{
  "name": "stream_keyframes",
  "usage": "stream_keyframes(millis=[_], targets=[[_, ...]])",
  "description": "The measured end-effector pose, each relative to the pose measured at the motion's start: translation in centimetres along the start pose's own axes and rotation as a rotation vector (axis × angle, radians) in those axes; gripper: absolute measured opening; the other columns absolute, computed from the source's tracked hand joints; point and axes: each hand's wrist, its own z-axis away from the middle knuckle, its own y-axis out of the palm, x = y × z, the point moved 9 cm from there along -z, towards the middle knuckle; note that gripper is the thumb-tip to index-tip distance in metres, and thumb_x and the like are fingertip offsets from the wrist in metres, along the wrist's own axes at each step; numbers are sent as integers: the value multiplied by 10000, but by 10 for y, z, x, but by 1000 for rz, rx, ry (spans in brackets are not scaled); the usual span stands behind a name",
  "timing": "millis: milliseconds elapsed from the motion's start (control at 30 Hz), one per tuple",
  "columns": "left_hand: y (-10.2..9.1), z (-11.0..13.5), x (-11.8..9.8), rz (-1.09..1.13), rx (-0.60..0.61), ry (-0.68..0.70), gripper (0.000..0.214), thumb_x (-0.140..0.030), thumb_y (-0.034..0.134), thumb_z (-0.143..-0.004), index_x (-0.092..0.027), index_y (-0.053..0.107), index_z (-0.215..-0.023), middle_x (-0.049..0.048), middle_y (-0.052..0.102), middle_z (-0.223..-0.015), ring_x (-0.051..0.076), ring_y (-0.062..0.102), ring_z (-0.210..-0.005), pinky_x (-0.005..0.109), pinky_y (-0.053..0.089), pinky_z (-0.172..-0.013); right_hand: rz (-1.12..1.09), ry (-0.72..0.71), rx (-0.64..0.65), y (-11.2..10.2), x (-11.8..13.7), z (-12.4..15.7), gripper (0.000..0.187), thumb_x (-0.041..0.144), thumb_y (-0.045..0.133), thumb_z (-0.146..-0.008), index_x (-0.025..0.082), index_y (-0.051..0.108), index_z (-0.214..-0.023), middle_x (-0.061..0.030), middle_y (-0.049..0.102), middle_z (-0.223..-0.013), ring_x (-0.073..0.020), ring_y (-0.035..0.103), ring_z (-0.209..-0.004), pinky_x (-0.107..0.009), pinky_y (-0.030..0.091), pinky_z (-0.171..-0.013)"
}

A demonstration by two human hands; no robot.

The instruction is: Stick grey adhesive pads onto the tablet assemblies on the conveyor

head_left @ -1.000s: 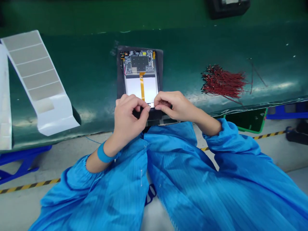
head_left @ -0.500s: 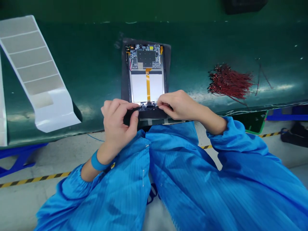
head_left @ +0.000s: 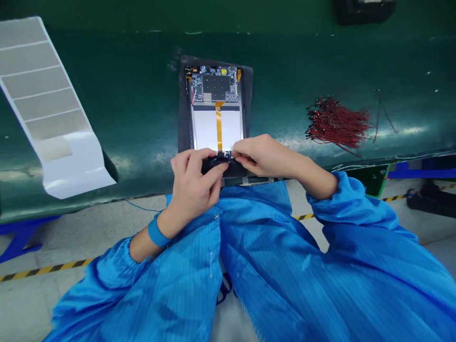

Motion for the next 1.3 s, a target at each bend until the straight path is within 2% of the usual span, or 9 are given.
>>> stream_keyframes(millis=[167, 400, 567, 700, 833, 967, 1100, 1200, 1300], targets=[[5, -1, -4, -55, 0, 61, 427, -118, 648, -930, -295, 764, -1301, 145, 663, -1408, 353, 551, -1198, 546, 431, -944, 3, 34, 38, 3, -2, -2, 136, 132, 481, -1003, 183, 578, -923, -19, 602, -816, -149, 476, -734, -279, 276, -699], [0, -7, -21, -119, -47, 146, 339, -88, 630, -964, -229, 743, -1250, 132, 703, -1371, 319, 551, -1215, 497, 392, -985, 40, 85, 98, 3, -2, -3, 138, 141, 492, -1024, 170, 624, -996, -67, 700, -933, -171, 541, -797, -293, 287, -715], [4, -20, -33, -225, -51, 144, 227, -87, 550, -1028, -198, 739, -1089, 114, 722, -1400, 292, 579, -1253, 469, 399, -1008, 63, 115, 151, 2, 0, -6, 160, 150, 483, -1035, 161, 642, -1017, -85, 721, -955, -190, 570, -817, -307, 302, -723], [8, -23, -32, -283, -59, 160, 216, -94, 536, -1040, -194, 699, -940, 101, 664, -1541, 307, 565, -1375, 483, 414, -1071, 63, 122, 166, 2, -1, -8, 141, 146, 498, -1022, 161, 638, -1013, -90, 727, -972, -195, 582, -827, -313, 298, -724], [1, -8, -25, -248, -127, 221, 259, -82, 600, -1016, -235, 746, -1166, 85, 678, -1526, 279, 561, -1371, 462, 438, -1103, 17, 111, 164, 1, 1, -6, 127, 132, 519, -996, 170, 617, -1068, -76, 723, -964, -188, 565, -812, -305, 300, -719], [-1, 2, -22, -226, -143, 242, 372, -69, 627, -1005, -237, 735, -1318, 101, 698, -1485, 277, 534, -1358, 437, 445, -1095, 3, 114, 192, -3, -1, -8, 245, 106, 523, -955, 173, 604, -1177, -59, 715, -945, -172, 511, -744, -298, 283, -697], [3, -3, -21, -172, -109, 204, 384, -43, 596, -1005, -251, 723, -1301, 83, 667, -1542, 274, 497, -1441, 449, 412, -1150, -2, 116, 204, -25, -15, -14, 287, 103, 566, -917, 164, 645, -1187, -11, 652, -805, -145, 438, -665, -298, 277, -691], [6, -4, -19, -148, -72, 182, 379, -23, 585, -997, -250, 720, -1269, 89, 655, -1550, 281, 488, -1453, 457, 414, -1149, -3, 126, 149, -51, -30, -17, 162, 127, 580, -925, 173, 704, -1020, -1, 633, -768, -140, 459, -695, -303, 306, -733], [6, 0, -16, -105, -68, 156, 409, -1, 593, -981, -246, 714, -1285, 110, 655, -1538, 284, 482, -1450, 461, 415, -1145, -13, 147, 178, -63, -41, -12, 126, 175, 608, -940, 187, 708, -864, 12, 621, -732, -138, 486, -710, -307, 329, -759]])
